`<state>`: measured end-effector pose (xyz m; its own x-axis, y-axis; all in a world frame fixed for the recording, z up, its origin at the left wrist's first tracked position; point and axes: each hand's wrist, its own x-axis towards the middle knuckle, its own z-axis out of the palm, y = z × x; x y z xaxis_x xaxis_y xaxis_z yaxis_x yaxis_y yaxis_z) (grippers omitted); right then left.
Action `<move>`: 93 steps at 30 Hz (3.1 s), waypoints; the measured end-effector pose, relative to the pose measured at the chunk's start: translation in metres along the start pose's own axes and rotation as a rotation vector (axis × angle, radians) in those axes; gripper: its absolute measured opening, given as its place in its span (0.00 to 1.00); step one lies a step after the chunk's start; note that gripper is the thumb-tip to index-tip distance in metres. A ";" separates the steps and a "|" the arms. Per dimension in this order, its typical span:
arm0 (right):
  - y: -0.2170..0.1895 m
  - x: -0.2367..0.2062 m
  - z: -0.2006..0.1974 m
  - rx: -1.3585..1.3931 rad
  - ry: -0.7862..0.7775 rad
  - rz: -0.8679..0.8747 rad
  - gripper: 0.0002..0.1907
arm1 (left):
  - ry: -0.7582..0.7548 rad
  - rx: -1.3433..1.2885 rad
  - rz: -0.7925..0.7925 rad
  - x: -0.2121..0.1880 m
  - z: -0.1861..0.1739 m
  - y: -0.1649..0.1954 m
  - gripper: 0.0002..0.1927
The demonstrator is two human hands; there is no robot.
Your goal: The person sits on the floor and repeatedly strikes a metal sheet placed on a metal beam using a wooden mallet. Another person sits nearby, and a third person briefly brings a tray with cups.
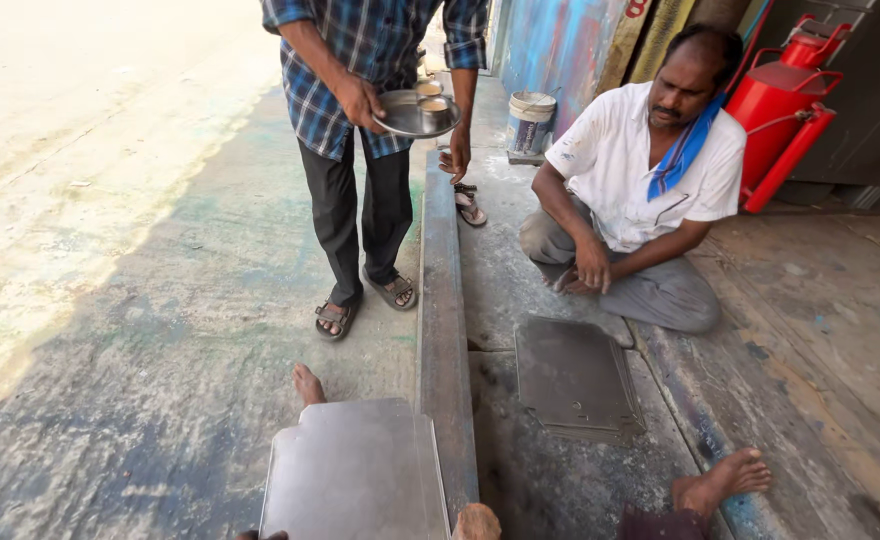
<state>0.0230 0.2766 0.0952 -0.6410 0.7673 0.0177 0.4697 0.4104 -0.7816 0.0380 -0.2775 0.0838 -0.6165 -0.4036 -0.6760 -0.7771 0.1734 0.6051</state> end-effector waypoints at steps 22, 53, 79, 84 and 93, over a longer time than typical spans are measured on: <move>-0.051 0.062 -0.062 0.035 0.030 -0.019 0.25 | -0.405 1.382 0.965 -0.134 0.074 0.042 0.52; 0.122 -0.139 -0.008 0.135 -0.966 0.525 0.23 | -0.411 1.296 0.638 -0.033 0.274 0.046 0.77; 0.106 -0.128 -0.027 0.135 -0.734 -0.053 0.11 | -0.430 1.303 0.585 -0.021 0.289 0.030 0.79; 0.107 -0.131 -0.048 0.561 -0.545 -0.352 0.11 | -0.430 1.313 0.572 -0.023 0.290 0.028 0.78; 0.128 -0.146 -0.038 0.187 -0.716 0.228 0.11 | -0.437 1.357 0.562 -0.032 0.286 0.037 0.77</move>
<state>0.1998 0.2359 0.0168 -0.8068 0.2907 -0.5144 0.5680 0.1416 -0.8108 -0.0074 -0.0011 0.0075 -0.6607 0.2380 -0.7120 0.1857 0.9708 0.1522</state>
